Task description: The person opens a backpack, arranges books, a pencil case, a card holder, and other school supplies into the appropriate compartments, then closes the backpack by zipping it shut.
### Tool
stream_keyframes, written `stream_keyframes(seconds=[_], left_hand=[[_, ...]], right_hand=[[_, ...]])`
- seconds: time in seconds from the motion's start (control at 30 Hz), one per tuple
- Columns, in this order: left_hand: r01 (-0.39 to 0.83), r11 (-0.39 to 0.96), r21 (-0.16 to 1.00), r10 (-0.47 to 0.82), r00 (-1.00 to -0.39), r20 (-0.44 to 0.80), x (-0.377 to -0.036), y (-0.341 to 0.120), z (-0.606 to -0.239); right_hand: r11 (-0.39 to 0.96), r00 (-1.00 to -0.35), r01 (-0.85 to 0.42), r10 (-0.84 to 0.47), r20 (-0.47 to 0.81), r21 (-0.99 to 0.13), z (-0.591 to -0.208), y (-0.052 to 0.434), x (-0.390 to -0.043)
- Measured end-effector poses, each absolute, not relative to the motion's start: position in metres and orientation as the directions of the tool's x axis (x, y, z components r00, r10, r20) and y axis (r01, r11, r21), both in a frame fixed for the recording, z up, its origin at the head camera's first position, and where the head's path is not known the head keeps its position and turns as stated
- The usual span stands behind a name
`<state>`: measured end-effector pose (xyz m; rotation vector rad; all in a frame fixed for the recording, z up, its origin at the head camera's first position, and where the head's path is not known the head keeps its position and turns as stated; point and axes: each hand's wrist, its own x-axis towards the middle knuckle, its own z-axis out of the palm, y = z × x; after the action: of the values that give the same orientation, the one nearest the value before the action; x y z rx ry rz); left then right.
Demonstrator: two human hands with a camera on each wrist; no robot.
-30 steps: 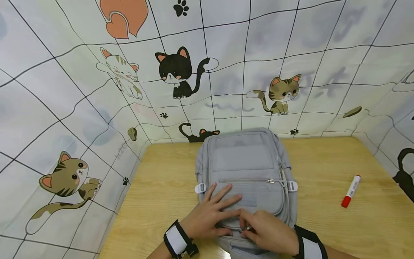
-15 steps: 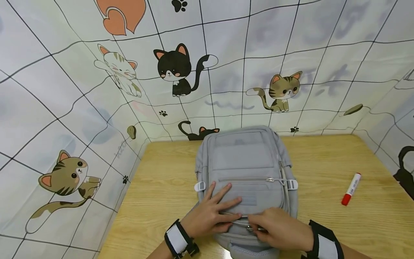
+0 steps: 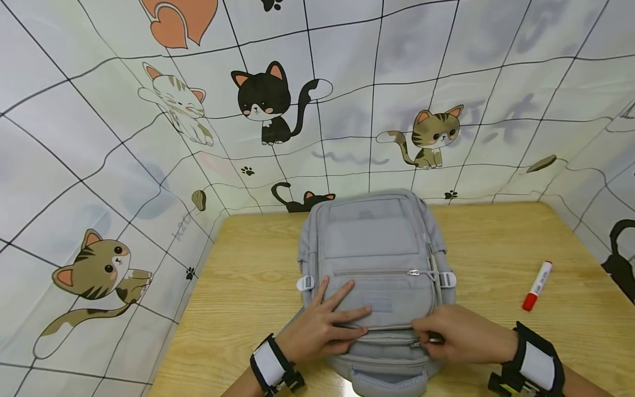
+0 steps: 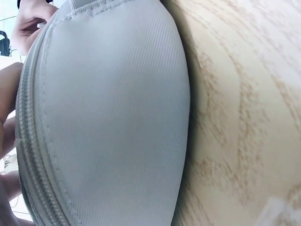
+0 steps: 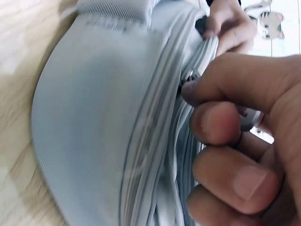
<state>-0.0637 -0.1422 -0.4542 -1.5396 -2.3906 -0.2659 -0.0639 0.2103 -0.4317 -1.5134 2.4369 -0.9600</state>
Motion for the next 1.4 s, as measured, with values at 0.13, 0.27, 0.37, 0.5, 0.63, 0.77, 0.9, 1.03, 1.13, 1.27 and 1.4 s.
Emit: stream_keyframes(seconds=[0.13, 0.27, 0.37, 0.5, 0.63, 0.77, 0.9, 1.03, 1.13, 1.27, 1.4], left_hand=[[0.913, 0.408, 0.023, 0.856, -0.391, 0.339, -0.064, -0.143, -0.454], [0.914, 0.404, 0.044, 0.856, -0.394, 0.335, -0.064, -0.144, -0.453], [0.914, 0.402, 0.051, 0.856, -0.395, 0.334, -0.064, -0.144, -0.452], [0.913, 0.404, 0.057, 0.856, -0.399, 0.329, -0.063, -0.143, -0.452], [0.911, 0.409, 0.060, 0.856, -0.405, 0.321, -0.062, -0.141, -0.447], [0.909, 0.416, 0.029, 0.878, -0.409, 0.249, -0.060, -0.126, -0.436], [0.927, 0.367, -0.082, 0.924, -0.353, 0.143, -0.060, -0.092, -0.429], [0.930, 0.310, -0.197, 0.950, -0.298, 0.089, -0.061, -0.063, -0.434], [0.920, 0.312, -0.239, 0.950, -0.300, 0.085, -0.059, -0.054, -0.440], [0.914, 0.334, -0.231, 0.942, -0.316, 0.114, -0.058, -0.051, -0.441], [0.918, 0.348, -0.190, 0.934, -0.324, 0.147, -0.057, -0.050, -0.435]], right_hand=[[0.283, -0.497, -0.744, -0.840, 0.217, -0.606, -0.433, 0.222, -0.069], [0.290, -0.504, -0.748, -0.834, 0.226, -0.597, -0.435, 0.230, -0.071], [0.318, -0.525, -0.736, -0.825, 0.207, -0.597, -0.436, 0.238, -0.073], [0.371, -0.566, -0.711, -0.806, 0.173, -0.597, -0.436, 0.251, -0.074], [0.411, -0.609, -0.662, -0.782, 0.130, -0.626, -0.436, 0.259, -0.073], [0.458, -0.656, -0.552, -0.754, 0.025, -0.697, -0.436, 0.259, -0.068], [0.526, -0.702, -0.508, -0.711, -0.025, -0.682, -0.436, 0.254, -0.064], [0.530, -0.699, -0.548, -0.715, 0.006, -0.648, -0.437, 0.251, -0.063], [0.522, -0.690, -0.588, -0.722, 0.047, -0.618, -0.438, 0.254, -0.064], [0.539, -0.711, -0.635, -0.689, 0.145, -0.553, -0.434, 0.267, -0.072], [0.559, -0.730, -0.648, -0.650, 0.212, -0.517, -0.427, 0.280, -0.087]])
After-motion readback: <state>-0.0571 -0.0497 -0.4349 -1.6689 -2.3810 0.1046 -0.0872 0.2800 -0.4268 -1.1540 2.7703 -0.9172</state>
